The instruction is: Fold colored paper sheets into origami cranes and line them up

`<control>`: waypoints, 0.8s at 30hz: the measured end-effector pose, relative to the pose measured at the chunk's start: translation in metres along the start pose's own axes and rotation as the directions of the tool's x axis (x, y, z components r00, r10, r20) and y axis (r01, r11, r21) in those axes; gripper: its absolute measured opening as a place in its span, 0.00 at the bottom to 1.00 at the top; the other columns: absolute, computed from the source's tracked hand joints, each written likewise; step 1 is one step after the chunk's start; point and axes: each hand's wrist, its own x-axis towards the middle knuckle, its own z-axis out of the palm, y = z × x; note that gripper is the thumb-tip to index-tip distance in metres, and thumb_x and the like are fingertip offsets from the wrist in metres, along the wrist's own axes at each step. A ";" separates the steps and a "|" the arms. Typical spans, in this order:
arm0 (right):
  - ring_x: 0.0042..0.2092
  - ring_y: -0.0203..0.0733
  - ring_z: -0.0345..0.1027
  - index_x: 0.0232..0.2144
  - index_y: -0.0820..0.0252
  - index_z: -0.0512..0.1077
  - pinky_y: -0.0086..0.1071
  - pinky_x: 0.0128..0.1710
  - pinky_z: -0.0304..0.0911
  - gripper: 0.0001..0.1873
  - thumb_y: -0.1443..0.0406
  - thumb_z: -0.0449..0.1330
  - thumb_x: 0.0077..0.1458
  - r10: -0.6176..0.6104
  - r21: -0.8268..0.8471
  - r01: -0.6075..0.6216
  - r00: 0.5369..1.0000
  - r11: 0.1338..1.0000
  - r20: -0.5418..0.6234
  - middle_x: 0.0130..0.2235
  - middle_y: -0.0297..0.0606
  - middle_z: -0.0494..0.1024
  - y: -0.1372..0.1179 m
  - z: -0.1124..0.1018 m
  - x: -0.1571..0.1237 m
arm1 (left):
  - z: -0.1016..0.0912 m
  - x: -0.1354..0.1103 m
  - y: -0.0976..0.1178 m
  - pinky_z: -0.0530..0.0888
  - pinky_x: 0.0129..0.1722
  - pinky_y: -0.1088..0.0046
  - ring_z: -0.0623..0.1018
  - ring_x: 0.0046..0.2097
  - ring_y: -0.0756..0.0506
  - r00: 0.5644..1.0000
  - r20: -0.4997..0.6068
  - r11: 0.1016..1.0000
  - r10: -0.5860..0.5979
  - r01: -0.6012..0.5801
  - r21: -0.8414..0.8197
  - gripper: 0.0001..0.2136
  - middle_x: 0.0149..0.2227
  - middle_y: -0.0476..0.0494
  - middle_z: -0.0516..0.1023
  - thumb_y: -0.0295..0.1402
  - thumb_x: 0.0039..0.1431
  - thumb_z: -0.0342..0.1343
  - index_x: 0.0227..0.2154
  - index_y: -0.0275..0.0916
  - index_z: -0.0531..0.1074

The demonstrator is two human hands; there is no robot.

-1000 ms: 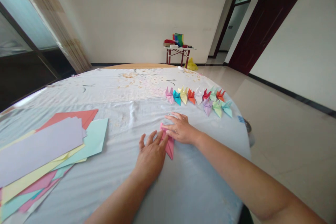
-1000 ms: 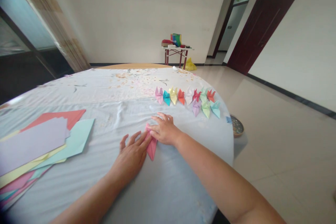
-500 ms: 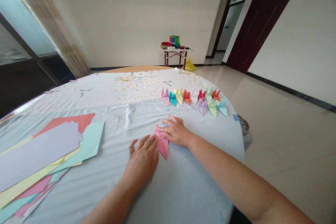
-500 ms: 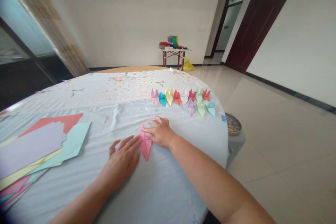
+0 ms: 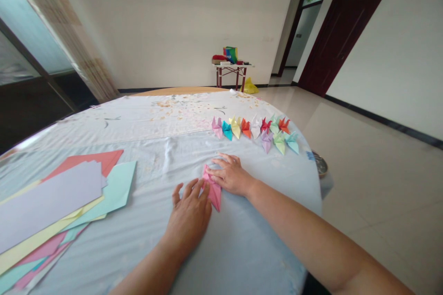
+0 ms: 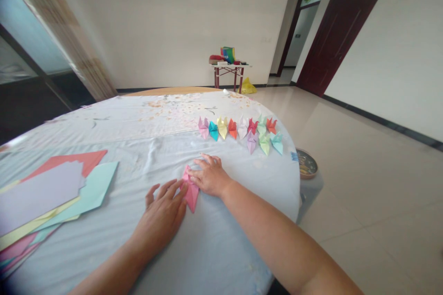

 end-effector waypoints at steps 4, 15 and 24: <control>0.60 0.51 0.41 0.50 0.42 0.64 0.50 0.54 0.41 0.18 0.56 0.47 0.59 0.004 -0.008 -0.004 1.000 1.000 -0.009 0.57 0.35 0.61 -0.001 0.000 -0.001 | 0.000 0.002 -0.001 0.51 0.56 0.53 0.63 0.56 0.41 1.000 -0.002 1.000 0.001 -0.001 -0.015 0.15 0.51 0.43 0.71 0.30 0.57 0.44 0.45 0.43 0.69; 0.60 0.53 0.40 0.52 0.39 0.62 0.54 0.53 0.39 0.19 0.54 0.44 0.59 0.037 -0.057 -0.034 0.999 0.998 0.036 0.58 0.36 0.58 0.003 -0.005 0.012 | -0.002 0.005 0.003 0.48 0.57 0.52 0.64 0.56 0.41 1.000 0.021 0.999 -0.011 0.012 -0.034 0.14 0.50 0.43 0.72 0.30 0.57 0.44 0.44 0.40 0.69; 0.60 0.52 0.40 0.48 0.40 0.66 0.51 0.54 0.38 0.17 0.56 0.45 0.59 -0.067 -0.040 0.068 0.997 0.997 0.033 0.59 0.32 0.57 0.000 -0.011 0.007 | -0.001 0.005 0.004 0.47 0.57 0.52 0.65 0.54 0.41 1.000 0.011 0.999 -0.004 0.004 -0.047 0.15 0.50 0.42 0.72 0.29 0.56 0.44 0.45 0.40 0.68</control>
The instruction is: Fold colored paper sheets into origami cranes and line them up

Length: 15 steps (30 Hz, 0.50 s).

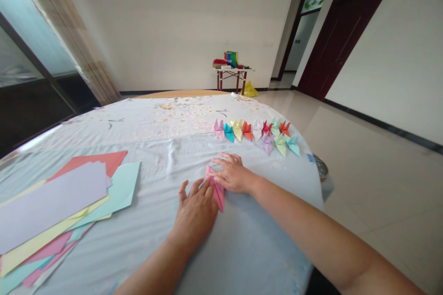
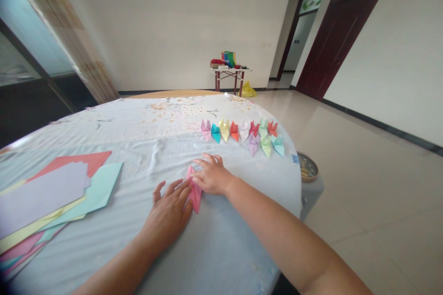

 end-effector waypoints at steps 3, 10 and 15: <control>0.59 0.52 0.43 0.49 0.42 0.66 0.50 0.53 0.39 0.18 0.56 0.46 0.58 0.057 -0.020 -0.057 0.998 0.998 0.007 0.57 0.35 0.59 -0.001 0.000 0.004 | 0.000 0.001 -0.001 0.46 0.57 0.52 0.65 0.54 0.41 1.000 0.001 1.000 -0.004 0.004 -0.018 0.14 0.49 0.42 0.72 0.28 0.56 0.44 0.43 0.40 0.69; 0.40 0.41 0.64 0.30 0.61 0.74 0.32 0.41 0.53 0.17 0.59 0.48 0.56 0.288 0.022 -0.288 0.958 0.957 0.010 0.33 0.41 0.75 -0.001 -0.015 0.007 | 0.003 0.002 -0.013 0.52 0.53 0.55 0.66 0.53 0.43 1.000 -0.009 0.994 -0.022 0.021 -0.103 0.15 0.50 0.45 0.71 0.30 0.59 0.41 0.46 0.45 0.66; 0.35 0.39 0.67 0.27 0.59 0.72 0.28 0.32 0.54 0.14 0.56 0.52 0.51 0.332 0.048 -0.335 0.941 0.941 0.073 0.30 0.37 0.76 -0.008 -0.010 0.004 | 0.005 0.003 -0.018 0.57 0.49 0.58 0.67 0.48 0.41 0.987 -0.060 0.987 -0.147 0.142 -0.078 0.15 0.46 0.40 0.70 0.34 0.58 0.42 0.47 0.41 0.65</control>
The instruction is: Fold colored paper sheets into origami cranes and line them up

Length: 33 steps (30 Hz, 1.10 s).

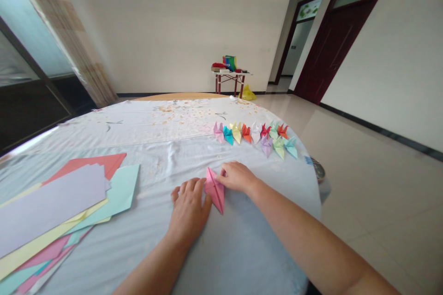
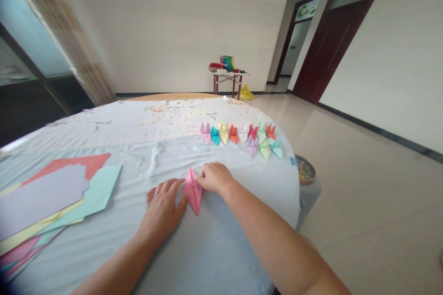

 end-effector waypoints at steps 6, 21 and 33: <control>0.33 0.38 0.68 0.23 0.59 0.72 0.28 0.28 0.51 0.13 0.56 0.54 0.49 0.036 0.034 -0.036 0.999 0.999 0.019 0.28 0.36 0.76 -0.009 0.007 0.004 | -0.003 0.000 0.000 0.60 0.44 0.61 0.68 0.43 0.42 0.998 0.032 0.998 -0.051 0.050 0.027 0.13 0.39 0.42 0.70 0.38 0.59 0.41 0.39 0.42 0.69; 0.22 0.35 0.69 0.39 0.56 0.56 0.24 0.15 0.60 0.13 0.65 0.51 0.49 0.325 0.919 -0.150 0.945 0.364 0.025 0.28 0.29 0.69 -0.011 0.024 0.009 | -0.004 0.008 -0.010 0.63 0.45 0.61 0.70 0.46 0.43 0.991 -0.103 0.982 -0.083 0.064 -0.178 0.15 0.42 0.42 0.71 0.40 0.59 0.42 0.47 0.40 0.62; 0.17 0.28 0.59 0.49 0.60 0.63 0.22 0.17 0.52 0.25 0.57 0.58 0.49 -0.085 0.725 -0.164 0.952 0.669 0.294 0.20 0.27 0.67 -0.001 -0.006 -0.014 | -0.007 0.011 -0.020 0.61 0.43 0.63 0.68 0.44 0.42 0.994 0.075 0.996 0.077 -0.080 0.031 0.15 0.41 0.45 0.71 0.28 0.54 0.48 0.43 0.50 0.71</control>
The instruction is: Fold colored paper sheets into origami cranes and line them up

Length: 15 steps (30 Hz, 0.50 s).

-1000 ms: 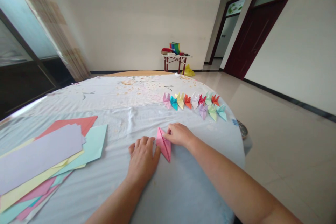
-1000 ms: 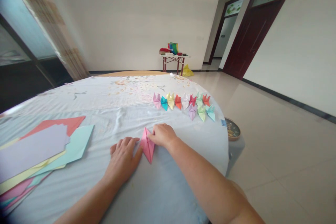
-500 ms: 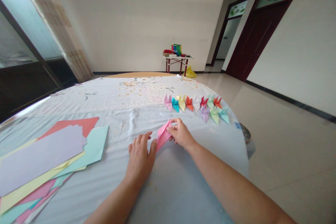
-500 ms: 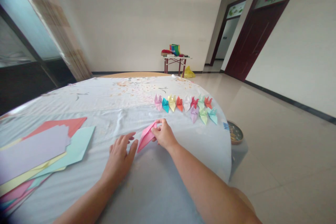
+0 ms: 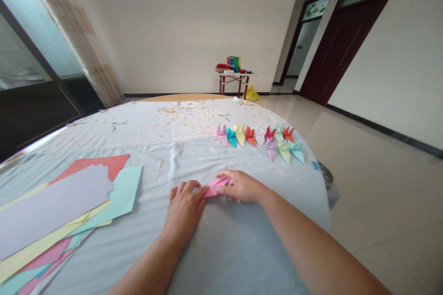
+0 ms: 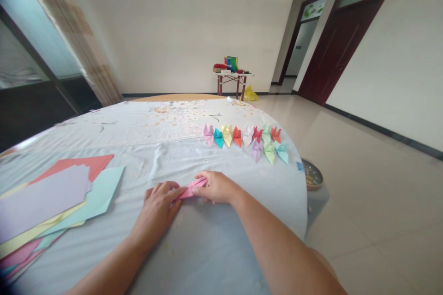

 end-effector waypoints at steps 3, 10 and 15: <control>0.22 0.29 0.57 0.39 0.59 0.72 0.23 0.21 0.49 0.20 0.55 0.62 0.45 -0.135 -0.254 0.109 0.987 0.961 -0.089 0.19 0.27 0.63 -0.007 -0.012 -0.011 | -0.004 0.000 0.003 0.61 0.42 0.63 0.67 0.43 0.42 1.000 0.030 1.000 0.004 -0.005 0.025 0.15 0.42 0.43 0.71 0.29 0.55 0.47 0.43 0.51 0.71; 0.38 0.37 0.61 0.33 0.57 0.76 0.29 0.40 0.56 0.08 0.65 0.63 0.46 -0.481 -0.529 0.469 0.868 0.707 0.126 0.32 0.36 0.69 -0.007 -0.005 -0.004 | -0.006 -0.006 0.011 0.60 0.44 0.61 0.67 0.46 0.41 0.998 0.051 0.996 0.024 -0.028 0.090 0.20 0.44 0.42 0.70 0.26 0.53 0.46 0.48 0.49 0.67; 0.38 0.37 0.62 0.32 0.59 0.76 0.28 0.40 0.56 0.07 0.65 0.61 0.48 -0.462 -0.508 0.469 0.874 0.723 0.149 0.32 0.37 0.70 0.006 -0.002 0.006 | -0.011 -0.018 0.029 0.61 0.44 0.57 0.68 0.45 0.37 0.998 0.058 0.975 0.017 -0.029 0.221 0.13 0.44 0.38 0.71 0.31 0.54 0.47 0.41 0.41 0.70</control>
